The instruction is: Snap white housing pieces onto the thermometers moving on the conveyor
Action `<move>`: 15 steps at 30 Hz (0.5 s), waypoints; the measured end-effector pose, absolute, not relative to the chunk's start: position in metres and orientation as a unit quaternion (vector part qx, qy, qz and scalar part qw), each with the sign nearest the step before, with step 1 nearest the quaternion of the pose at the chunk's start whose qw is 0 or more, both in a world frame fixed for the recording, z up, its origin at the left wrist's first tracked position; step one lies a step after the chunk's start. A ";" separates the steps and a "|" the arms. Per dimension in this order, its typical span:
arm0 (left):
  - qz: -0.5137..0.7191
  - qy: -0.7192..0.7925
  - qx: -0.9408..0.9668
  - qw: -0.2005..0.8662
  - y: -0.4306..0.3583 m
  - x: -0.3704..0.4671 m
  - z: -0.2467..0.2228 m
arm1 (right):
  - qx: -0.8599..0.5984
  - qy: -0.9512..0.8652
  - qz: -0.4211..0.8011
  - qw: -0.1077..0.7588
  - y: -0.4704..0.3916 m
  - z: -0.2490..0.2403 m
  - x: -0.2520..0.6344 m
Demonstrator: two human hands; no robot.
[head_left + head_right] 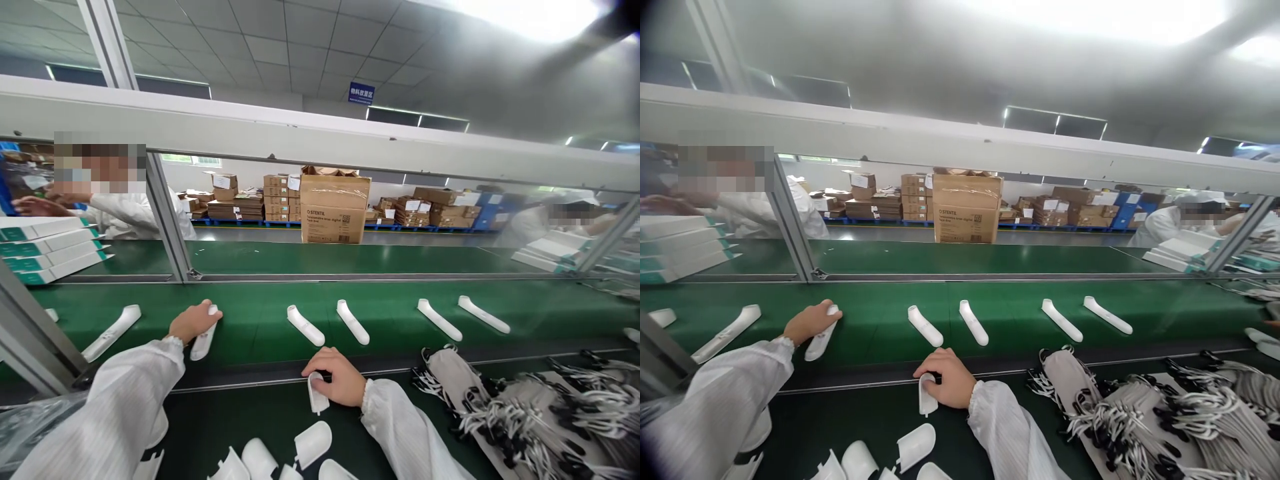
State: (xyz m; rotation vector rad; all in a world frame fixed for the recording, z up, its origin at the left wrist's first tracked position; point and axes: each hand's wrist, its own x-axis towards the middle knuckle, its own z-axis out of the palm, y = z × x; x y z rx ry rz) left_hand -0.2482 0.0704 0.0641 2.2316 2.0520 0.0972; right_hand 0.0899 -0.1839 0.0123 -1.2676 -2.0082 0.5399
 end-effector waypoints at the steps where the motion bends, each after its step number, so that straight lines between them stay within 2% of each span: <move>1: 0.021 0.669 0.740 0.068 0.070 -0.238 0.064 | -0.492 -0.767 0.216 0.352 -0.183 0.012 0.090; 7: 0.051 0.648 0.749 0.130 0.056 -0.167 0.066 | -0.490 -0.667 0.268 0.493 -0.173 0.005 0.090; 9: 0.058 0.650 0.748 0.121 0.048 -0.150 0.057 | -0.518 -0.618 0.259 0.533 -0.167 0.002 0.085; 15: 0.093 0.663 0.741 0.064 0.029 -0.126 0.029 | -0.563 -0.590 0.209 0.539 -0.138 0.001 0.057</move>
